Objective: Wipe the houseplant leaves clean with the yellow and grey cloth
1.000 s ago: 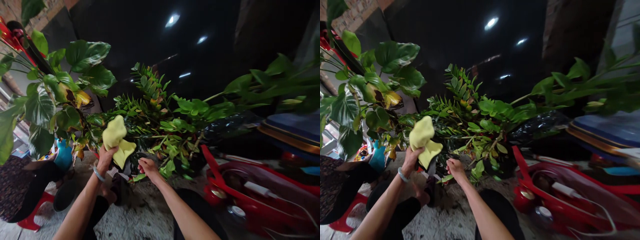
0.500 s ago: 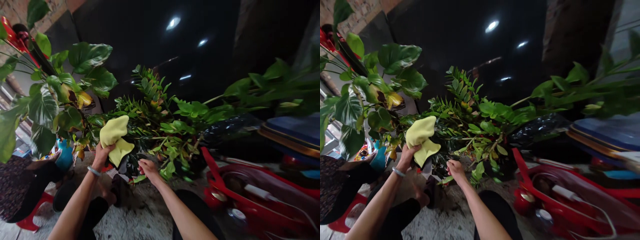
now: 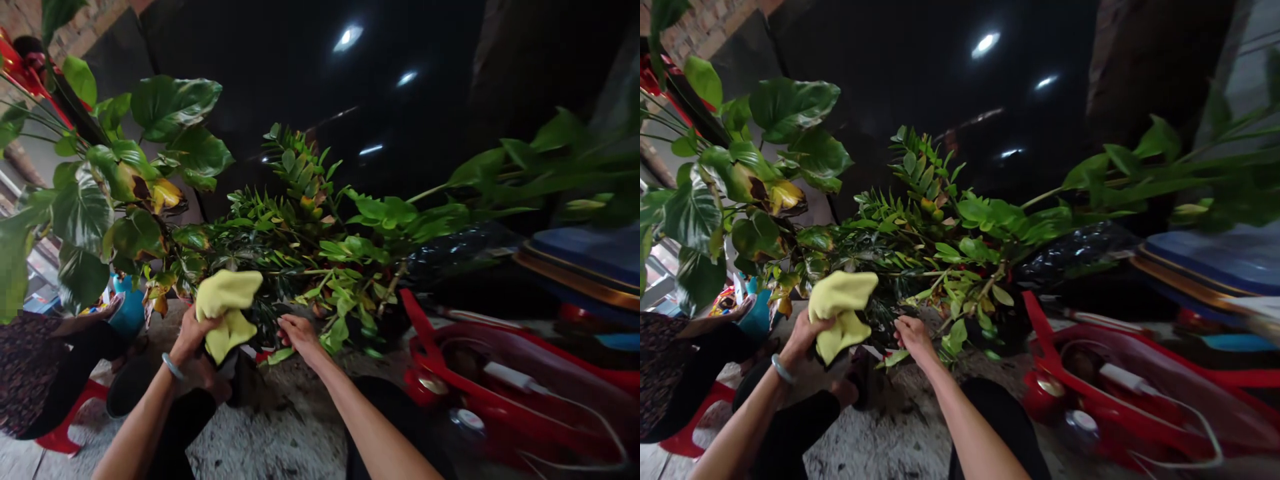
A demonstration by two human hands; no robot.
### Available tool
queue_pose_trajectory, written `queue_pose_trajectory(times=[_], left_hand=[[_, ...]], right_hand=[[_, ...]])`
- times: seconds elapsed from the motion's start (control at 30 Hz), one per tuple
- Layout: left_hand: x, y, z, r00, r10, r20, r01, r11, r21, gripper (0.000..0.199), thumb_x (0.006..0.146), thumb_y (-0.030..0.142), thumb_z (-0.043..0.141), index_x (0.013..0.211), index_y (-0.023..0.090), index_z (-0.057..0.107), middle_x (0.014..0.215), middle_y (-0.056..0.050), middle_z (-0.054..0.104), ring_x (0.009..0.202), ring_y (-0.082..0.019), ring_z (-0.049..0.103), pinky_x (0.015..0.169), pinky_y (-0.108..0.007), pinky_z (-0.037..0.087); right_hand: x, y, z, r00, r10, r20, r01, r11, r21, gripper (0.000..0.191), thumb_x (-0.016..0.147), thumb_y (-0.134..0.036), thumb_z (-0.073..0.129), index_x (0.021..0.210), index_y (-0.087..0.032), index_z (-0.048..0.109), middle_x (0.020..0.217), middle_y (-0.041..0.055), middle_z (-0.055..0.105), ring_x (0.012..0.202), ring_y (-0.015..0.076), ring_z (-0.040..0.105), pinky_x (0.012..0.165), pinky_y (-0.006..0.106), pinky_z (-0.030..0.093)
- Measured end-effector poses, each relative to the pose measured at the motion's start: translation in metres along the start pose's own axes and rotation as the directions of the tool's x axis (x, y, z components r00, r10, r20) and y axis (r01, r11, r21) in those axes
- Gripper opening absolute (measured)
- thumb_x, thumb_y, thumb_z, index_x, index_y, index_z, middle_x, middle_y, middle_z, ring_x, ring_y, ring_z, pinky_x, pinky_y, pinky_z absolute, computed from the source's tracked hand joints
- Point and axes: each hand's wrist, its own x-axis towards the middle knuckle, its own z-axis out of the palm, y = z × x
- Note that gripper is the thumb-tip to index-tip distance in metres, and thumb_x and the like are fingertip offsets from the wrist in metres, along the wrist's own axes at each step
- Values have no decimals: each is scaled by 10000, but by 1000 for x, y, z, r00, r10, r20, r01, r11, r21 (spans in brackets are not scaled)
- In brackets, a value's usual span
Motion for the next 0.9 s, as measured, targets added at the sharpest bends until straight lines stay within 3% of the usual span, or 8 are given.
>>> queue_pose_trajectory(times=[0.13,0.27,0.4,0.5,0.6,0.67,0.73,0.9], left_hand=[[13,15,13,996,45,-79,-57,986,-159,541,547,369,900,1015,143,749,987,-109,783,881,-293,708,801,-370,561],[-6,-30,9,999,41,-2,-40,994,100,436,498,256,866,912,160,770,875,-75,769,867,-305,691,795,-372,545],[-27,-64,-24,984,-32,176,-26,948,317,418,519,239,840,929,179,787,892,-62,785,880,-307,697,825,-390,565],[-16,-52,-50,999,0,-48,10,976,217,463,522,320,869,948,170,766,906,-76,788,855,-313,716,763,-389,592],[7,-32,-58,936,49,-348,-32,998,54,543,544,354,883,1029,161,733,976,-90,786,881,-296,733,763,-372,597],[15,-29,-54,912,40,-408,-43,999,1,575,553,351,887,1070,164,718,1013,-95,782,898,-276,734,779,-358,591],[11,-38,-46,938,23,-347,-12,999,34,548,558,349,880,1047,157,726,982,-97,781,881,-272,726,767,-355,581],[-26,-81,-39,998,-63,-12,64,981,185,471,546,292,836,989,147,773,897,-76,789,846,-295,702,744,-372,564]], right_hand=[[1,-1,8,1000,6,-5,-6,1000,-17,219,783,-359,552,615,-225,592,507,-25,609,415,137,528,429,241,334],[-1,0,5,1000,2,-6,-2,1000,-21,234,787,-371,574,603,-226,569,522,-23,621,426,137,541,442,241,346],[-4,2,-3,1000,-7,2,7,1000,-18,225,798,-395,582,659,-219,604,563,-18,649,476,150,579,449,238,347],[-3,2,-6,1000,-4,3,4,1000,-21,238,812,-398,553,662,-218,600,565,-16,644,476,149,573,448,241,341],[0,2,-2,1000,1,-2,-1,1000,-28,241,815,-389,531,660,-219,601,565,-13,639,468,149,564,444,245,335],[0,1,2,1000,3,-3,-3,999,-33,235,808,-387,537,656,-221,603,560,-12,637,459,149,560,441,248,333],[0,0,5,1000,0,-1,0,999,-38,231,800,-387,551,649,-222,606,556,-13,636,450,148,557,439,249,334],[-5,0,1,999,-28,16,28,999,-42,246,804,-399,567,641,-220,606,577,-8,651,469,148,575,439,241,337]])
